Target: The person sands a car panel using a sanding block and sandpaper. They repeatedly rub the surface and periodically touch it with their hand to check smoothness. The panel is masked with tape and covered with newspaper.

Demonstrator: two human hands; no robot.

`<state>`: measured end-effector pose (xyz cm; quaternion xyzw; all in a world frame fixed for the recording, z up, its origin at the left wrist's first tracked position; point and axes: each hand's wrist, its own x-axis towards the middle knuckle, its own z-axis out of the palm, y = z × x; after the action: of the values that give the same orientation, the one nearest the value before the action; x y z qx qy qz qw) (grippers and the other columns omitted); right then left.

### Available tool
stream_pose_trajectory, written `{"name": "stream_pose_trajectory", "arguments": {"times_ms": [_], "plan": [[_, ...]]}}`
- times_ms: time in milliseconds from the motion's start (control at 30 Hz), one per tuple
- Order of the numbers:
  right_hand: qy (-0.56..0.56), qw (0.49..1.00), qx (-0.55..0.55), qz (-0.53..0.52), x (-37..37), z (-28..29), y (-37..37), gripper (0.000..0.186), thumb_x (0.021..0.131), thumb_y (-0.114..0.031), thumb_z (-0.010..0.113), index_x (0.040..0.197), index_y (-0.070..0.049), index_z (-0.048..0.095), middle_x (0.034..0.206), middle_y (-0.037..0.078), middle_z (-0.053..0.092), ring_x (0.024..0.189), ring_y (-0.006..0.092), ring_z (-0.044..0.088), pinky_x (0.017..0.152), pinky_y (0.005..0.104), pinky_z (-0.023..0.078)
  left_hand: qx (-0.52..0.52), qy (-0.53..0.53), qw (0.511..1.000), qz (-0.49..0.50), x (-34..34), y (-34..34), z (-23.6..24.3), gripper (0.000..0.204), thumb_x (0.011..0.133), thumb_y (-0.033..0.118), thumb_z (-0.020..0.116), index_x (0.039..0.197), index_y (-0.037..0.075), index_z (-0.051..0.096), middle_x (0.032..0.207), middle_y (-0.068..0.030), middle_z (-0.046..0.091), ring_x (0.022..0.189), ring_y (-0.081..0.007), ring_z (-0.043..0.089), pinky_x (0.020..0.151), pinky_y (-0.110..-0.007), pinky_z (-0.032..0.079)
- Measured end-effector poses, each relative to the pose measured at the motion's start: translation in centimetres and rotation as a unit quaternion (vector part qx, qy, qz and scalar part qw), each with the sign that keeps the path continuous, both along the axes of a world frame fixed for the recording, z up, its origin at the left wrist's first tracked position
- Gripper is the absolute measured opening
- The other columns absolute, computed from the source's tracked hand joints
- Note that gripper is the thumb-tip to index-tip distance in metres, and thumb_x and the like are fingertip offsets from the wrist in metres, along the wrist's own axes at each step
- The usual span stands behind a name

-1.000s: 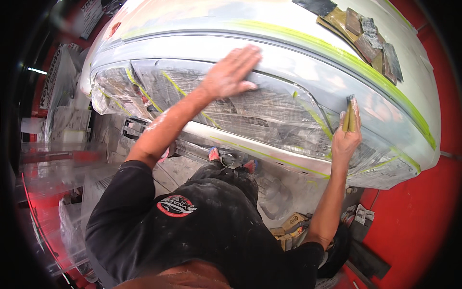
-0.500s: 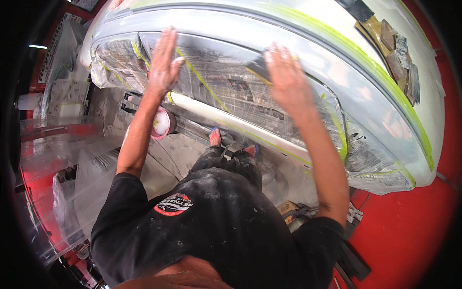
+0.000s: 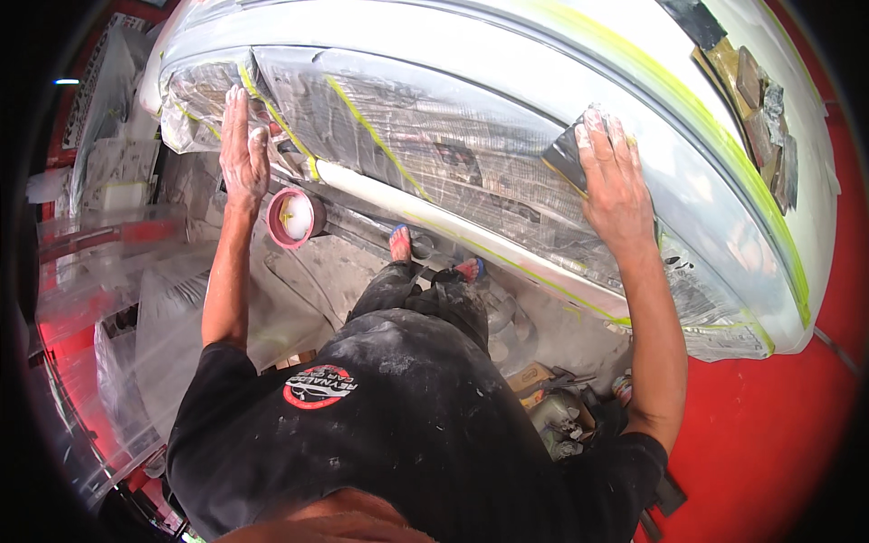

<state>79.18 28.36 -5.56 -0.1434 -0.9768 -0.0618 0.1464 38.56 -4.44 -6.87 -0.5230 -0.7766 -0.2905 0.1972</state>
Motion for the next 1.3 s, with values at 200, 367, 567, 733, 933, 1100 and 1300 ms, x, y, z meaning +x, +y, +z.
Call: {"name": "stream_pose_trajectory", "arguments": {"times_ms": [200, 367, 567, 733, 933, 1100, 1300], "plan": [[0.053, 0.997, 0.004, 0.057, -9.0, 0.1, -2.8, 0.065, 0.080, 0.001, 0.057, 0.144, -0.001, 0.051, 0.154, 0.017, 0.047, 0.142, 0.0382, 0.044, 0.119, 0.0509, 0.037, 0.006, 0.004, 0.998, -0.065, 2.5, 5.6, 1.0, 0.058, 0.102, 0.028, 0.053, 0.152, 0.000, 0.044, 0.156, -0.0228, 0.043, 0.148, -0.0377, 0.037, 0.123, -0.046, 0.026], [0.023, 0.999, -0.037, 0.012, 1.3, 0.6, 0.8, 0.080, 0.066, 0.012, 0.059, 0.144, -0.004, 0.053, 0.154, 0.016, 0.046, 0.144, 0.0382, 0.042, 0.120, 0.0513, 0.035, -0.005, -0.015, 0.999, 0.033, -0.1, -2.0, 0.0, 0.054, 0.103, 0.024, 0.049, 0.151, -0.001, 0.044, 0.155, -0.0227, 0.045, 0.147, -0.0367, 0.038, 0.122, -0.045, 0.027], [0.035, 0.997, -0.025, 0.059, -7.8, 0.3, -1.9, 0.074, 0.069, 0.007, 0.060, 0.143, -0.001, 0.053, 0.151, 0.020, 0.048, 0.143, 0.0409, 0.042, 0.120, 0.0506, 0.035, -0.059, -0.057, 0.994, 0.072, 0.1, -5.6, -2.5, 0.059, 0.092, 0.014, 0.062, 0.148, 0.000, 0.048, 0.152, -0.0224, 0.048, 0.146, -0.0381, 0.040, 0.122, -0.047, 0.028], [0.071, 0.988, 0.005, 0.140, -21.4, 0.0, -5.3, 0.054, 0.080, 0.001, 0.057, 0.134, 0.001, 0.058, 0.144, 0.021, 0.055, 0.137, 0.0385, 0.049, 0.120, 0.0487, 0.036, -0.027, -0.031, 0.998, -0.040, 3.3, 2.7, -1.2, 0.071, 0.093, 0.031, 0.068, 0.152, 0.003, 0.043, 0.155, -0.0214, 0.045, 0.148, -0.0366, 0.038, 0.122, -0.049, 0.028], [0.020, 0.992, -0.042, 0.121, -12.8, 1.7, -2.0, 0.067, 0.077, 0.007, 0.060, 0.143, -0.001, 0.052, 0.149, 0.022, 0.051, 0.142, 0.0397, 0.045, 0.119, 0.0499, 0.034, -0.013, -0.078, 0.988, 0.131, -1.9, -10.1, -3.5, 0.058, 0.094, 0.019, 0.064, 0.148, 0.002, 0.050, 0.153, -0.0201, 0.048, 0.146, -0.0358, 0.041, 0.121, -0.045, 0.030], [0.052, 0.991, -0.063, 0.105, -17.2, 1.2, -4.1, 0.066, 0.077, 0.007, 0.060, 0.142, 0.002, 0.052, 0.147, 0.025, 0.052, 0.140, 0.0438, 0.044, 0.120, 0.0518, 0.033, -0.058, -0.099, 0.965, 0.237, -4.2, -19.4, -6.0, 0.052, 0.101, 0.020, 0.055, 0.149, 0.001, 0.047, 0.154, -0.0208, 0.046, 0.146, -0.0351, 0.040, 0.122, -0.044, 0.029], [0.034, 0.987, -0.034, 0.154, -36.7, 2.2, -8.7, 0.051, 0.086, -0.010, 0.061, 0.135, 0.001, 0.056, 0.148, 0.022, 0.051, 0.138, 0.0405, 0.046, 0.118, 0.0455, 0.036, 0.003, -0.095, 0.993, 0.063, -5.8, -6.0, -2.5, 0.055, 0.100, 0.028, 0.059, 0.147, 0.003, 0.050, 0.152, -0.0200, 0.049, 0.144, -0.0351, 0.043, 0.121, -0.047, 0.030]]}}
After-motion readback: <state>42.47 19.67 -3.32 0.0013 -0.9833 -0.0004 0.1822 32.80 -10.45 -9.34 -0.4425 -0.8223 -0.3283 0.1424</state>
